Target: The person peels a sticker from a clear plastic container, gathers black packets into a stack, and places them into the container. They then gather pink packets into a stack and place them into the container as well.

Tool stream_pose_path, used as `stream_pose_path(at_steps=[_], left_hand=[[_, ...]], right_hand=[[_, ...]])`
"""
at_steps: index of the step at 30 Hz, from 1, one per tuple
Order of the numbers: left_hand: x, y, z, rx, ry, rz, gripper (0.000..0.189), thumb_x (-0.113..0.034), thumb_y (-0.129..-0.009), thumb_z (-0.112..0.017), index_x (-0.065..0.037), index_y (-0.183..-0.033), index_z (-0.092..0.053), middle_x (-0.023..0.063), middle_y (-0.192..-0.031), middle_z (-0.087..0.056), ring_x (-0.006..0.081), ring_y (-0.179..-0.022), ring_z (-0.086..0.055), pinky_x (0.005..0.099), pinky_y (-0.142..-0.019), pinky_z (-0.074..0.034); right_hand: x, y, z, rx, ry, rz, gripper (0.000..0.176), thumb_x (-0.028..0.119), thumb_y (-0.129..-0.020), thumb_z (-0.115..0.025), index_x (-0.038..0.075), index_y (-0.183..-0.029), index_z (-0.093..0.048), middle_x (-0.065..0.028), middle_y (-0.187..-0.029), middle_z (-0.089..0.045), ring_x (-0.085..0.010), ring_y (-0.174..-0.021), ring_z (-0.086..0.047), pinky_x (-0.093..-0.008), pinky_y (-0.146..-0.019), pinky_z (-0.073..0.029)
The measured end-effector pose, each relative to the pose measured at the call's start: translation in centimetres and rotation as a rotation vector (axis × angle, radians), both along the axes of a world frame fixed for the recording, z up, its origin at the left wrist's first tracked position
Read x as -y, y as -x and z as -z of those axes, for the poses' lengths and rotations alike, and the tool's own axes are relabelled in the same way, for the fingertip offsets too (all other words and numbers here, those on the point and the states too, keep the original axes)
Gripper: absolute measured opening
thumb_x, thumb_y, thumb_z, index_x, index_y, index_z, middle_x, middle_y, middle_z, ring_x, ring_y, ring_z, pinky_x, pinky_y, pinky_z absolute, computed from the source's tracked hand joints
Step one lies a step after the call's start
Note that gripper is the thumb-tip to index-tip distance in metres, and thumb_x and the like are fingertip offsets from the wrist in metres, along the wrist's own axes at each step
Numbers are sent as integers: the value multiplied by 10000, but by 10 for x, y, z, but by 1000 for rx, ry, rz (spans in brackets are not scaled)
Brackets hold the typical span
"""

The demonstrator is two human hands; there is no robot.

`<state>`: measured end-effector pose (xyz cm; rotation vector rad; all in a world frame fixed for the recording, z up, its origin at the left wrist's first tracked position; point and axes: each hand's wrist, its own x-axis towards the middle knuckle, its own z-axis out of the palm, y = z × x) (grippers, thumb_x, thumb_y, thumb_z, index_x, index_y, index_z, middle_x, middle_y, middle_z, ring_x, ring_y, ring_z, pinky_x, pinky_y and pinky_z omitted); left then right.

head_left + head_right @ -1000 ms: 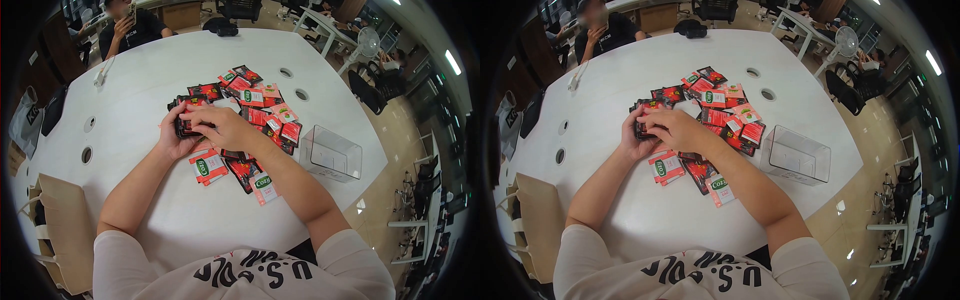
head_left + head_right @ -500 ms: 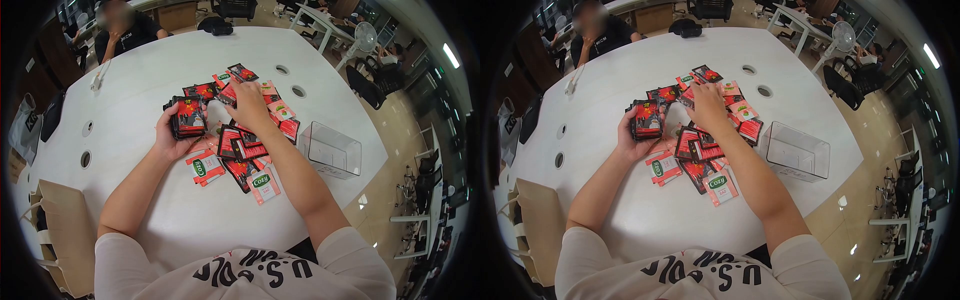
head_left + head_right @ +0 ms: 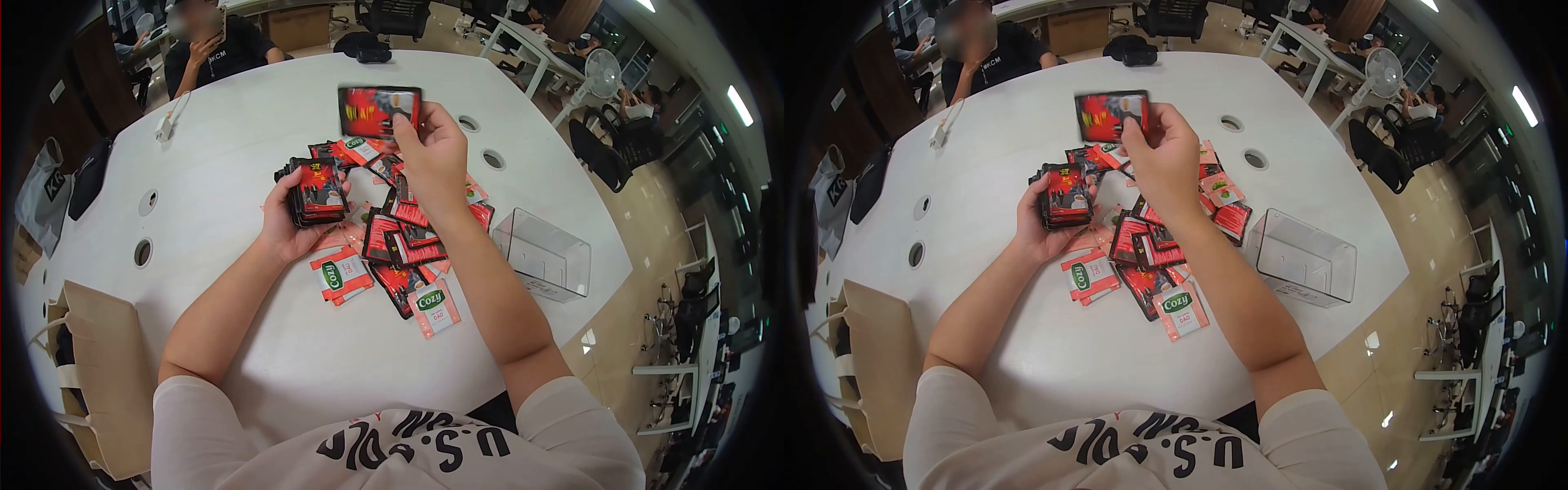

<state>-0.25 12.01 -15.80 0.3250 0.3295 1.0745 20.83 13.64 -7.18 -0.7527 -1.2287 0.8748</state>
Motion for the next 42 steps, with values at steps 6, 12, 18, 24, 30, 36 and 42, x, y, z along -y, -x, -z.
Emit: stream_pose_path(at_steps=[6,12,18,24,30,36,42], left_hand=[[-3,5,8,-11,-80,-25,608,-458,-1019,-590,-42,-1451,-494,189,-1372,-630,332,-1246,-647,569,-1145,-465],[-4,7,13,-119,-132,-21,626,-539,-1013,-581,-90,-1446,-521,179,-1392,-619,349,-1286,-619,609,-1111,-476],[4,8,5,-168,-123,172,753,-637,-947,-622,-134,-1495,-501,177,-1419,-600,403,-1349,-570,718,-1111,-430],[1,8,12,-253,-189,184,783,-657,-906,-655,-153,-1490,-519,158,-1452,-588,400,-1373,-554,759,-1104,-406],[-2,9,19,-46,-118,199,598,-496,-932,-688,-128,-1387,-566,101,-1270,-676,292,-1194,-672,694,-1028,-510],[-8,5,20,-41,-129,112,563,-468,-947,-660,-58,-1323,-581,83,-1192,-686,252,-1137,-677,558,-1034,-541],[-6,3,13,17,-71,108,540,-468,-978,-612,-18,-1276,-598,141,-1140,-693,266,-1087,-677,496,-1006,-549]], right_hand=[[27,29,15,-81,423,-295,581,10,-928,-724,27,-1370,-348,-168,-1036,-711,-204,-882,-761,-310,-634,-622],[36,31,18,374,581,-386,621,148,-934,-775,39,-1454,-454,-194,-1094,-729,-167,-725,-738,-301,-564,-586],[32,33,47,725,107,-28,535,357,-955,-767,23,-1361,-669,-105,-761,-708,-191,-637,-675,-347,-612,-525],[37,31,35,984,52,119,603,523,-957,-703,61,-1345,-719,-93,-703,-686,-219,-596,-646,-363,-612,-508],[39,31,27,1032,36,140,605,541,-960,-679,55,-1317,-730,-114,-795,-708,-267,-743,-688,-403,-682,-530],[15,-30,-21,1255,224,33,392,403,-907,-779,48,-1074,-785,-129,-874,-740,-286,-866,-726,-420,-777,-567],[15,-52,9,1512,286,-105,363,323,-821,-855,27,-1016,-773,-126,-917,-727,-283,-889,-719,-399,-867,-561]])
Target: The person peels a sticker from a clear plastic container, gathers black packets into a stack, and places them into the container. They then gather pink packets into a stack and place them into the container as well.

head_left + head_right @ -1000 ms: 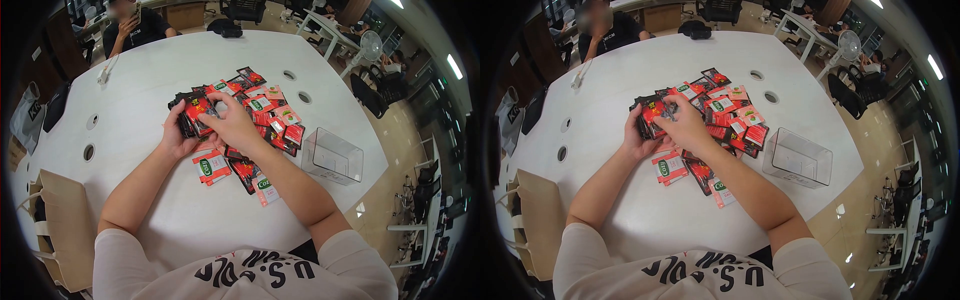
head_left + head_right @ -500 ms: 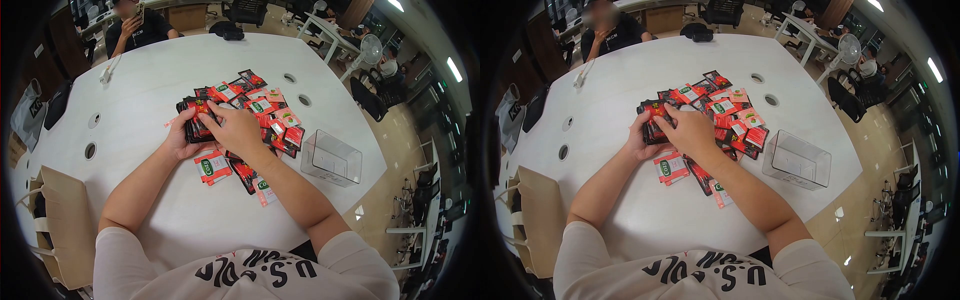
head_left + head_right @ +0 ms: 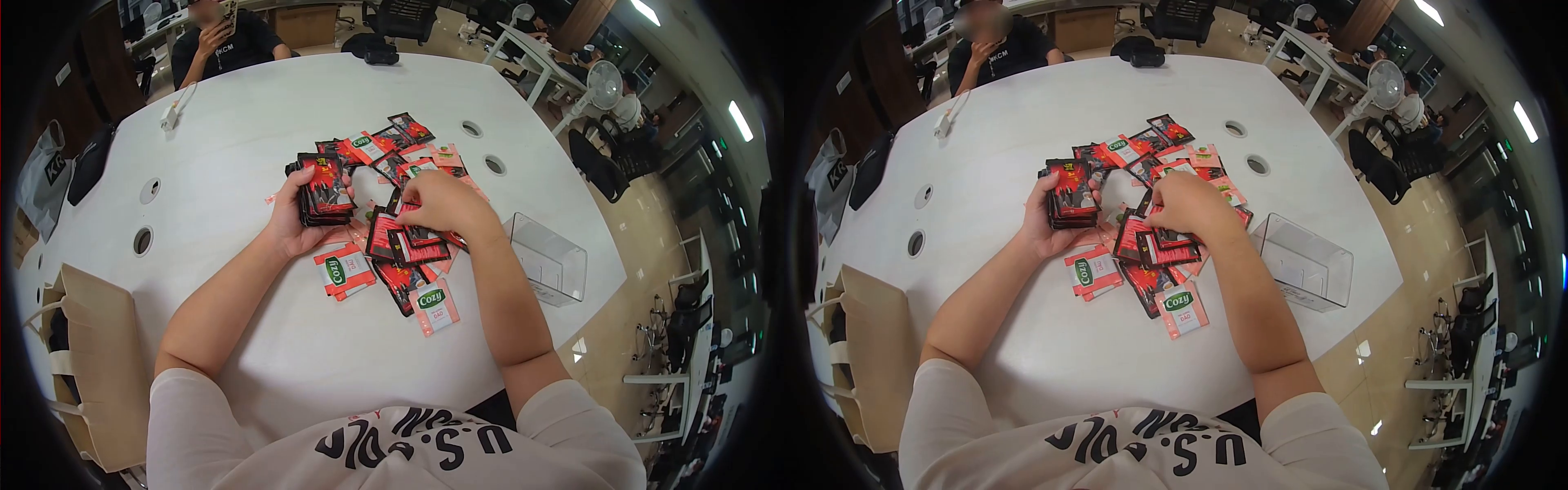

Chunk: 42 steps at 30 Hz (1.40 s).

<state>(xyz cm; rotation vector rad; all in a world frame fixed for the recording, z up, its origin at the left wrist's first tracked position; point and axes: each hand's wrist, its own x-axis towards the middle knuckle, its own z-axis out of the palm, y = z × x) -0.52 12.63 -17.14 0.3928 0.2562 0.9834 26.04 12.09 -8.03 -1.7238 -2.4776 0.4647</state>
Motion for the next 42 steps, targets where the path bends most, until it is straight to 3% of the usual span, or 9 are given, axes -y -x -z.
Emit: stream_pose_path(at_steps=[3,6,9,13,16,17,23,33,42], left_hand=[[2,1,-3,0,-34,36,543,-472,-985,-596,-12,-1274,-595,143,-1150,-688,269,-1090,-675,500,-999,-550],[4,1,-7,1,-59,56,576,-438,-979,-630,-1,-1330,-498,109,-1191,-635,248,-1106,-654,463,-1000,-518],[2,0,-5,9,-19,16,579,-441,-993,-616,-1,-1348,-491,120,-1197,-639,259,-1108,-653,462,-998,-519],[3,0,-7,9,3,6,569,-456,-1016,-598,-15,-1361,-496,131,-1208,-644,277,-1112,-651,472,-1003,-526],[5,-2,-10,-9,38,-8,563,-462,-1025,-594,-23,-1364,-500,134,-1208,-645,285,-1112,-651,485,-1006,-531],[6,-2,-11,-16,28,-3,562,-462,-1025,-594,-24,-1364,-501,133,-1205,-645,285,-1111,-650,489,-1007,-532],[3,-1,-6,-52,1,3,554,-471,-1028,-563,-39,-1373,-552,124,-1231,-681,298,-1160,-662,607,-1027,-521],[5,1,-6,-162,-40,94,798,-649,-979,-502,-39,-1493,-499,255,-1387,-612,470,-1176,-640,656,-1074,-465],[9,0,-10,-114,-78,112,714,-590,-1000,-520,-69,-1488,-521,215,-1357,-641,404,-1160,-663,615,-1001,-540]], right_hand=[[-2,8,18,101,-122,-37,389,330,-804,-862,14,-1012,-770,-147,-1040,-720,-309,-978,-715,-416,-873,-567],[-1,18,25,130,-208,-19,243,249,-803,-818,21,-864,-761,-170,-959,-743,-347,-932,-734,-454,-852,-586],[-6,19,16,160,-183,-18,177,212,-803,-772,42,-848,-763,-159,-882,-738,-346,-904,-734,-447,-826,-587],[-4,7,-10,-97,-290,-37,167,208,-840,-733,42,-852,-749,-135,-844,-741,-315,-822,-729,-412,-753,-575],[-3,0,-26,-543,-181,-24,156,158,-957,-676,8,-932,-713,-35,-778,-712,-135,-727,-683,-324,-719,-576],[-4,-2,-25,-671,-158,-29,181,171,-1041,-624,5,-1008,-686,9,-816,-687,-53,-708,-625,-243,-666,-545],[-2,19,-28,-1320,221,161,184,193,-1077,-590,21,-1112,-645,-9,-825,-688,-65,-589,-608,-228,-497,-482],[4,59,13,-1460,421,310,224,189,-1072,-574,0,-1192,-573,-76,-1011,-679,-153,-616,-664,-291,-516,-584],[-3,50,14,-1469,340,181,223,144,-1008,-673,16,-1153,-561,-100,-1023,-718,-145,-746,-717,-284,-542,-584]])
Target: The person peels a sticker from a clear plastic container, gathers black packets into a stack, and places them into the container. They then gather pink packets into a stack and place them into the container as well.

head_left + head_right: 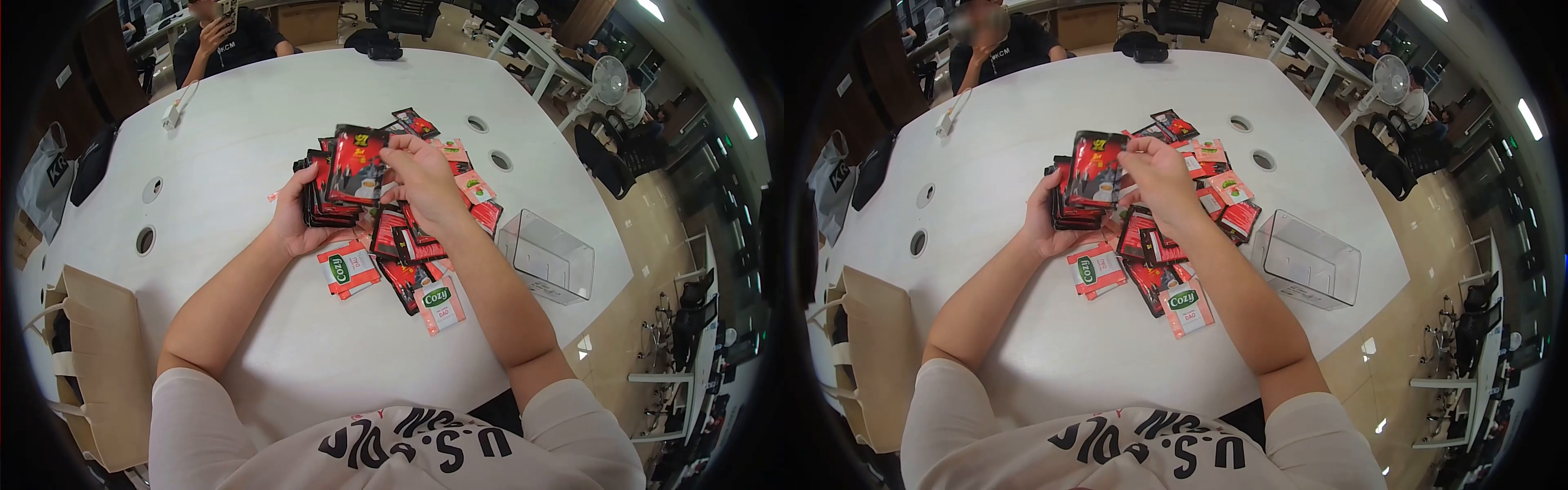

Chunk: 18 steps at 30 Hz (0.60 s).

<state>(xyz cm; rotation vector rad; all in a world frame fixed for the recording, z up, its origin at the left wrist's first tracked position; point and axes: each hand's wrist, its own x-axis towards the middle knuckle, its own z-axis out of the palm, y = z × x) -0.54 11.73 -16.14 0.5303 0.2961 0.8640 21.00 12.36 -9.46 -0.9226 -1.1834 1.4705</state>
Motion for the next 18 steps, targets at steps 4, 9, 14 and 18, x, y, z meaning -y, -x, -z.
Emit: stream_pose_path(at_steps=[4,9,14,18], left_hand=[[-3,1,4,1,-78,68,805,-688,-968,-508,-103,-1520,-485,189,-1384,-615,391,-1235,-629,612,-1060,-502],[-8,8,23,106,-2,78,722,-627,-996,-538,-94,-1483,-526,187,-1329,-664,396,-1147,-683,597,-996,-555],[-5,6,18,-6,-62,66,769,-663,-951,-618,-91,-1460,-541,179,-1318,-670,419,-1135,-687,612,-1017,-543],[-10,10,26,-5,-114,142,900,-763,-867,-660,-130,-1492,-525,182,-1440,-604,388,-1301,-615,628,-1095,-480]], right_hand=[[7,12,8,154,-77,-22,270,108,-974,-732,8,-1151,-554,-85,-976,-727,-129,-765,-714,-278,-559,-590],[12,17,13,467,-326,120,241,114,-918,-790,6,-1048,-619,-58,-921,-726,-97,-710,-673,-270,-608,-544],[15,20,19,567,-492,136,164,115,-890,-787,52,-1017,-705,-55,-923,-691,-116,-644,-585,-294,-624,-511],[15,18,19,711,-681,188,175,99,-881,-768,102,-1056,-778,-72,-965,-635,-195,-781,-604,-343,-724,-534]])
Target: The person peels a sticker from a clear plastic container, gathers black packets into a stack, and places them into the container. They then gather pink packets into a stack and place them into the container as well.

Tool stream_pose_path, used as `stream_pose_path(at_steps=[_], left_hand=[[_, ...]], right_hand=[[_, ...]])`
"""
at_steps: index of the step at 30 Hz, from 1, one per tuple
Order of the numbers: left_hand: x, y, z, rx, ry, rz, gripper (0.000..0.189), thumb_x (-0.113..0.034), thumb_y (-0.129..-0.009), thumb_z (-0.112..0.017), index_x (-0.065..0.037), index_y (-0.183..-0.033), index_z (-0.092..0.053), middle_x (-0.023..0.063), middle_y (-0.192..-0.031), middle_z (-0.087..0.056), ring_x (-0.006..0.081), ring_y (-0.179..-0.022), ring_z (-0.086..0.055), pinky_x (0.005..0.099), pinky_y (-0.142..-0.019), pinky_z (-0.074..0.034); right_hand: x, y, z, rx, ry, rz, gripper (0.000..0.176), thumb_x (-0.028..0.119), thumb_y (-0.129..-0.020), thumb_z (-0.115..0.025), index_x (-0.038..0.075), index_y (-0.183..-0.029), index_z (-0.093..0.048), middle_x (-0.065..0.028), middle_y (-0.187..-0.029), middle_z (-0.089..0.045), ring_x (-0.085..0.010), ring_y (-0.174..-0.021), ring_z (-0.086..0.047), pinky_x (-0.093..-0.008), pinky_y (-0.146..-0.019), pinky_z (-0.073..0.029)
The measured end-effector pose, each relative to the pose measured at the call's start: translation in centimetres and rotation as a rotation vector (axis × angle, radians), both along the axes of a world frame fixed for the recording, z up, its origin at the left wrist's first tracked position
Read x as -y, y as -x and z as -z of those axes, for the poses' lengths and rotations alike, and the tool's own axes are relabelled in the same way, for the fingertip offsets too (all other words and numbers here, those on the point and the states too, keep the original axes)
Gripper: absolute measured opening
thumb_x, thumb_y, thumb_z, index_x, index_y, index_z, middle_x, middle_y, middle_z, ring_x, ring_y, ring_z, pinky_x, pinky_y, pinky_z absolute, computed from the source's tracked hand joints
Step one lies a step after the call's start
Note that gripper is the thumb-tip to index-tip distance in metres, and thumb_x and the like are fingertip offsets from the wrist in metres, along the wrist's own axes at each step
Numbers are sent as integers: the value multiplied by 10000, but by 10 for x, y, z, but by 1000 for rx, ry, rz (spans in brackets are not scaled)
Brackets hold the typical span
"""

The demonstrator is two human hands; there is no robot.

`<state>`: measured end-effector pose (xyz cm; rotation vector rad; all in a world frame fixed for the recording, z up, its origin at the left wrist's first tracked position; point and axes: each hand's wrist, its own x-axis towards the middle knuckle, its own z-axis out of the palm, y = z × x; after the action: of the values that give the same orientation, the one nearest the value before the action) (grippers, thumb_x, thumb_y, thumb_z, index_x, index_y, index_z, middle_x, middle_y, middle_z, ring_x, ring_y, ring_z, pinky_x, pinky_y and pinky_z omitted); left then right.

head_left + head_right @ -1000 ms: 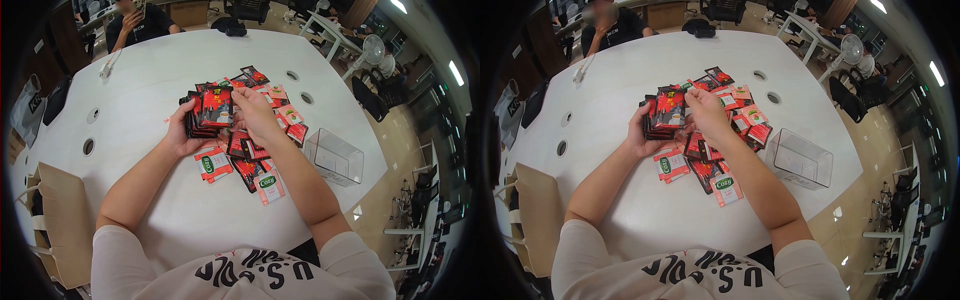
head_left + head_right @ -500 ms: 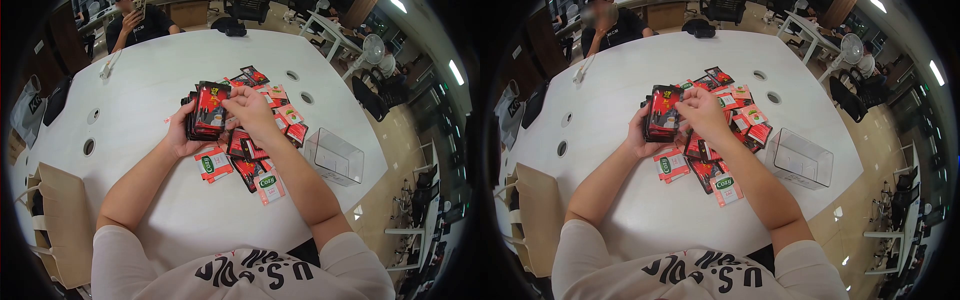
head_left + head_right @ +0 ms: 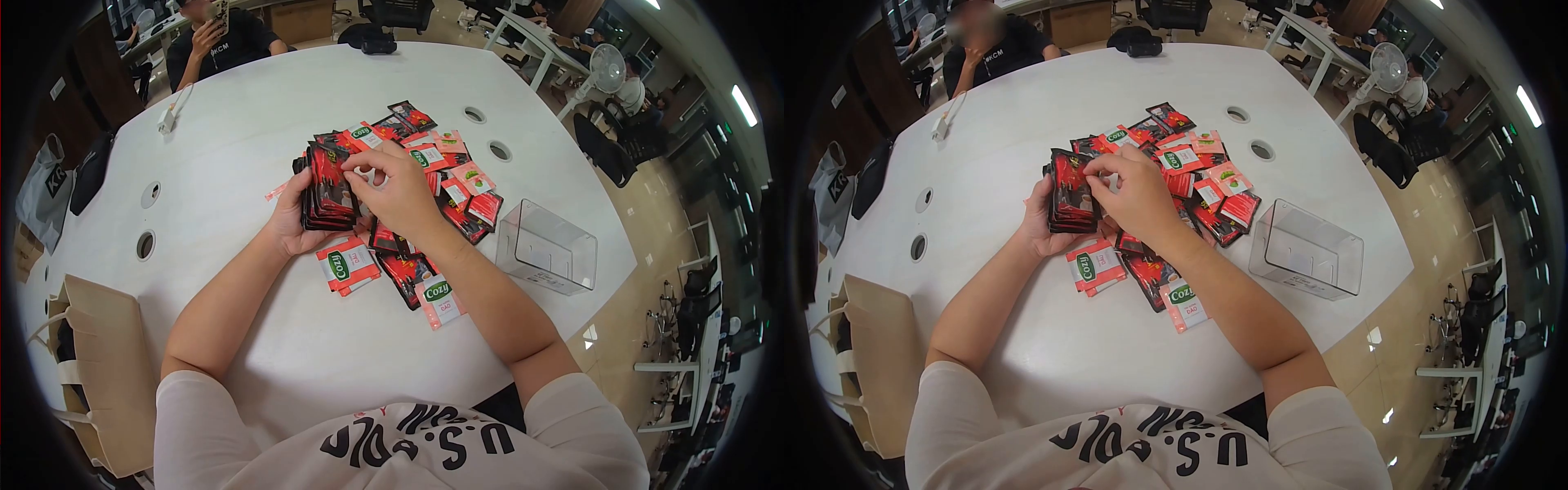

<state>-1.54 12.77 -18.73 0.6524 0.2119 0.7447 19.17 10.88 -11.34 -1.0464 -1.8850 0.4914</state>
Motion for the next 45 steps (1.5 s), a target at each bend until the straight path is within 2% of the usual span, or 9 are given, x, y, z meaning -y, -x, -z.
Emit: stream_pose_path(at_steps=[5,14,21,24,28,34,35,38,45], left_hand=[[-4,0,9,-28,-29,-26,920,-793,-878,-602,-148,-1523,-478,180,-1444,-596,388,-1322,-603,640,-1079,-499],[6,-1,-16,-53,44,-79,791,-629,-886,-620,-102,-1465,-510,174,-1388,-597,349,-1278,-615,617,-1129,-474],[4,-6,-14,71,133,-245,725,-479,-927,-665,12,-1429,-481,159,-1323,-616,292,-1229,-615,462,-1042,-528],[0,-5,-10,61,165,-271,737,-484,-926,-663,0,-1448,-470,157,-1318,-620,293,-1219,-622,460,-1049,-525],[1,-5,-10,42,131,-255,735,-489,-921,-669,-11,-1448,-481,153,-1316,-626,292,-1202,-630,472,-1039,-532],[4,-7,-16,22,129,-270,719,-513,-917,-662,-26,-1425,-513,153,-1308,-634,300,-1161,-639,491,-1000,-539],[4,-7,-15,13,128,-290,717,-516,-917,-660,-25,-1420,-517,154,-1303,-634,302,-1152,-641,492,-994,-538],[2,-8,-15,24,155,-356,712,-520,-914,-657,-16,-1399,-529,160,-1286,-638,309,-1124,-649,500,-976,-540],[-1,-6,-9,-3,159,-352,663,-516,-910,-677,-46,-1368,-582,170,-1248,-687,324,-1065,-696,499,-952,-565]], right_hand=[[-3,-1,6,134,-171,-54,278,125,-902,-738,126,-1174,-793,-98,-1095,-620,-272,-1041,-616,-403,-851,-547],[3,-7,-15,206,-193,-59,384,315,-959,-717,81,-1261,-743,-130,-1149,-674,-311,-1143,-622,-432,-939,-544],[9,-50,-52,892,437,-129,731,486,-722,-913,31,-1256,-708,-143,-1218,-683,-318,-1194,-621,-404,-993,-528],[18,-40,-24,925,302,-188,828,503,-629,-955,15,-1250,-709,-150,-1235,-675,-310,-1200,-626,-419,-1006,-534],[17,-27,-16,1025,218,-156,578,393,-748,-888,4,-1147,-737,-158,-1050,-739,-333,-1051,-692,-427,-899,-571],[13,-32,-59,604,174,-29,301,286,-829,-803,12,-949,-771,-140,-834,-753,-312,-796,-706,-401,-746,-564],[0,-40,-43,433,-176,-30,227,188,-870,-777,-6,-987,-763,-130,-850,-755,-260,-723,-703,-355,-697,-561],[2,-35,-62,-76,-302,116,139,120,-878,-749,-17,-887,-738,-122,-836,-728,-218,-692,-685,-341,-644,-536],[5,-15,-45,-891,204,-44,242,-1,-964,-695,-9,-1186,-598,-68,-1002,-683,-105,-831,-694,-256,-692,-596]])
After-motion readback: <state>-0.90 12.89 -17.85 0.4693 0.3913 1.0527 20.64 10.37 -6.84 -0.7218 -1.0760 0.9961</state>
